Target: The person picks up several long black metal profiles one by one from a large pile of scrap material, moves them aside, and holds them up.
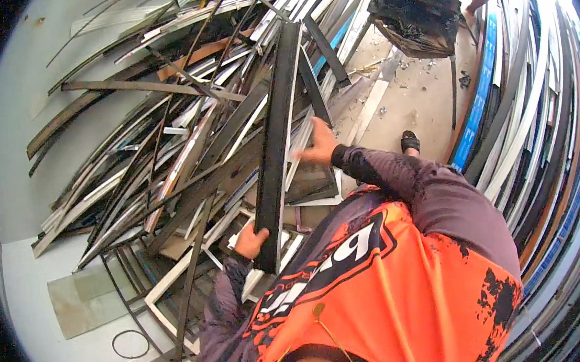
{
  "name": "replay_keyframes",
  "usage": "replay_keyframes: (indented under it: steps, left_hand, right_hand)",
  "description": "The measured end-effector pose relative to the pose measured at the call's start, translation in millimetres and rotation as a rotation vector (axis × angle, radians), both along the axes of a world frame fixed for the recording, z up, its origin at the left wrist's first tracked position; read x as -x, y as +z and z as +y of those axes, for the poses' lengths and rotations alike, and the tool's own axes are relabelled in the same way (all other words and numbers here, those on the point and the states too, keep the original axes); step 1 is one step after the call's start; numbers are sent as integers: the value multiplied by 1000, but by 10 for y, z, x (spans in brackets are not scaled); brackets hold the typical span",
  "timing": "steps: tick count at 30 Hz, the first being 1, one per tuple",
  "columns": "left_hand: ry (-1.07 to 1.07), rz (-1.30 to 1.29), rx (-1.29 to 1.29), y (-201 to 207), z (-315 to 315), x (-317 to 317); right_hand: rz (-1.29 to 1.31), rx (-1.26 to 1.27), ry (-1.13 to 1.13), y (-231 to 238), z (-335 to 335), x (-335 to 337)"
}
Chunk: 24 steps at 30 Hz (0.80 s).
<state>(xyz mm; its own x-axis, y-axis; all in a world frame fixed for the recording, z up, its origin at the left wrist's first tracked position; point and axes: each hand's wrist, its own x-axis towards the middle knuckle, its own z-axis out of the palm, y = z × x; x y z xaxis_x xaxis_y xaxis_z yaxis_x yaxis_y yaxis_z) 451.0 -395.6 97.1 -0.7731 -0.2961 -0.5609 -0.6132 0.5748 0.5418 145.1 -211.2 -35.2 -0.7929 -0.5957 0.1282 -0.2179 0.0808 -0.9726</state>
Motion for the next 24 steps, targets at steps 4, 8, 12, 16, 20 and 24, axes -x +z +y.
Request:
replay_keyframes:
  steps: [4, 8, 12, 16, 20, 24]
  left_hand:
    - [6, -20, -51, -96, 283, -555]
    - [-23, -55, -34, -504, 443, -775]
    - [-86, -38, 31, -908, 308, -1296]
    - [42, -36, -45, -1209, 464, -1066]
    - [-11, -114, 13, -1478, 775, -500]
    - [-7, -155, 227, -1615, 623, -672]
  right_hand:
    - [-1350, 470, 195, 326, -75, 260]
    - [-1185, 379, -156, 184, 108, 572]
    - [-1336, 389, -138, 291, 317, 429]
    - [-1340, 427, -239, 129, 735, 614]
    - [-1351, 474, -339, -127, 1260, 1083]
    - [-1325, 511, -408, -81, 1461, 1704]
